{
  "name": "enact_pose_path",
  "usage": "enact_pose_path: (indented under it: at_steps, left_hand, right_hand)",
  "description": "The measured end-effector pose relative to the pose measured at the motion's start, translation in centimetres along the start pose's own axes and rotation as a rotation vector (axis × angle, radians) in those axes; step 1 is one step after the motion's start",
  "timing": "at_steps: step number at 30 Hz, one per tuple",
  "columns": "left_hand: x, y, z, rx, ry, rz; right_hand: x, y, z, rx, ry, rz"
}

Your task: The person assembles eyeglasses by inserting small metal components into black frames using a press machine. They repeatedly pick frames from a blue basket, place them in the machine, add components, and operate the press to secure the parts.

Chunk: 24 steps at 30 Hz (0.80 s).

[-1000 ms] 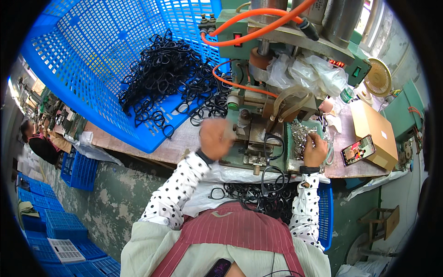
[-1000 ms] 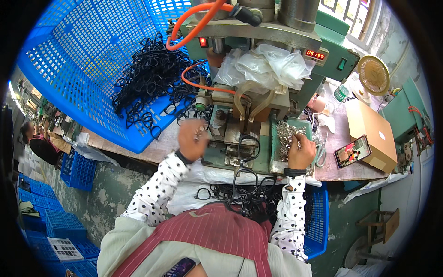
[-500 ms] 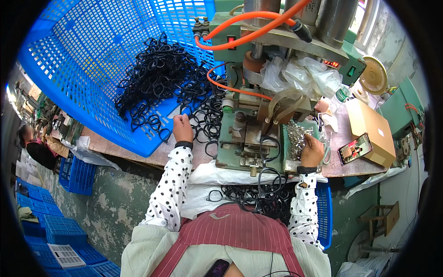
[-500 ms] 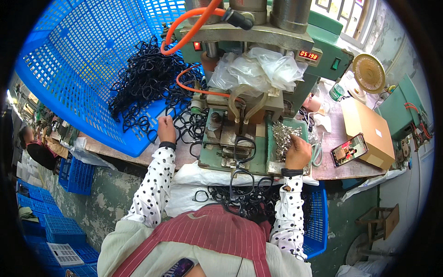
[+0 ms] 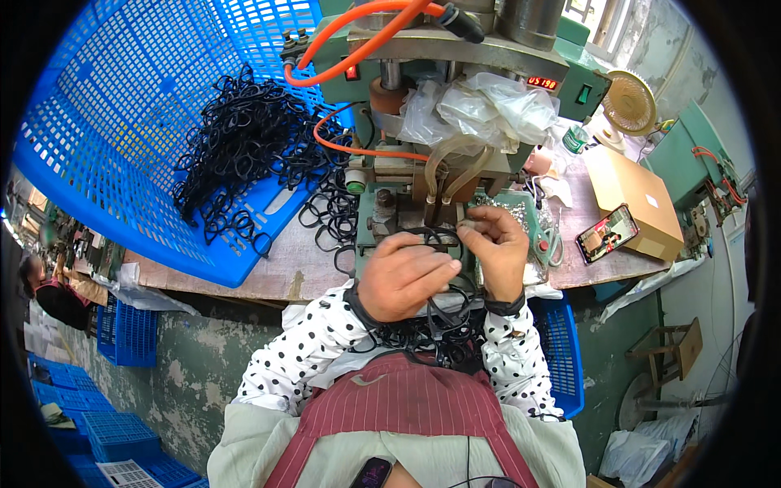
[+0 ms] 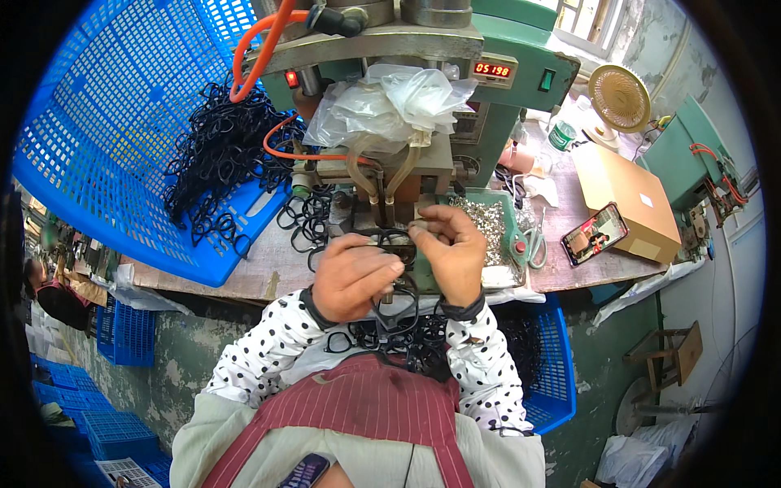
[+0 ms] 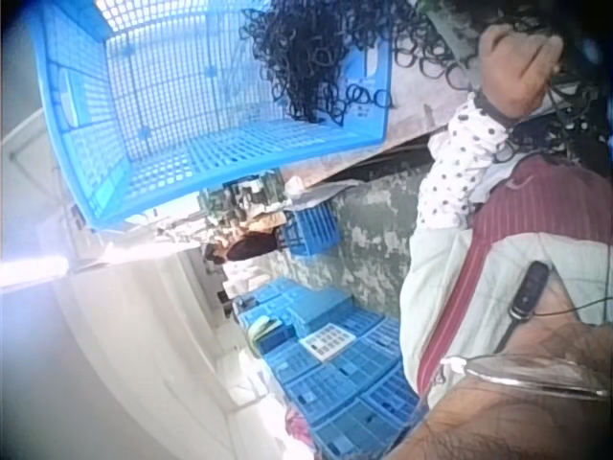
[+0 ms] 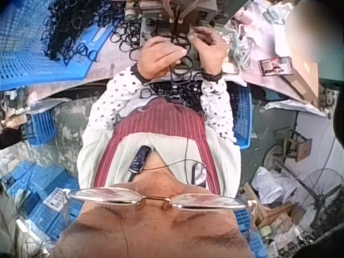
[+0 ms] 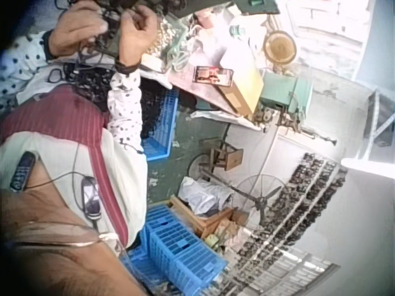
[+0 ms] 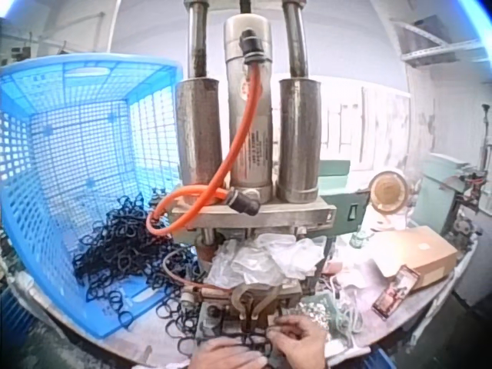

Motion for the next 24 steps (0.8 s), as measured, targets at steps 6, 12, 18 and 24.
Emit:
enact_pose_path:
  at_steps: [6,12,18,24]
  left_hand:
    - [0.9,-0.4,0.2,0.036,-0.022,0.189]
    - [1.0,1.0,0.9,0.126,-0.045,0.210]
    - [-0.2,1.0,-0.2,0.175,-0.039,0.149]
    - [-6.2,-5.9,-0.7,-0.662,0.530,0.554]
  right_hand:
    - [1.2,0.5,-0.3,0.111,-0.008,0.128]
    - [2.5,0.3,-1.7,0.012,-0.004,0.069]
    - [2.9,0.6,-1.8,0.068,-0.029,0.009]
    - [3.1,0.7,-1.7,0.027,-0.012,-0.043]
Point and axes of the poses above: each hand's wrist, its own z-axis away from the middle knuckle, its own x-axis out of the palm, y = z × x, the point moved 5 cm from there along -z, towards the middle knuckle, and after that the axes turned 10 degrees about -y, right-handed, at the moved point
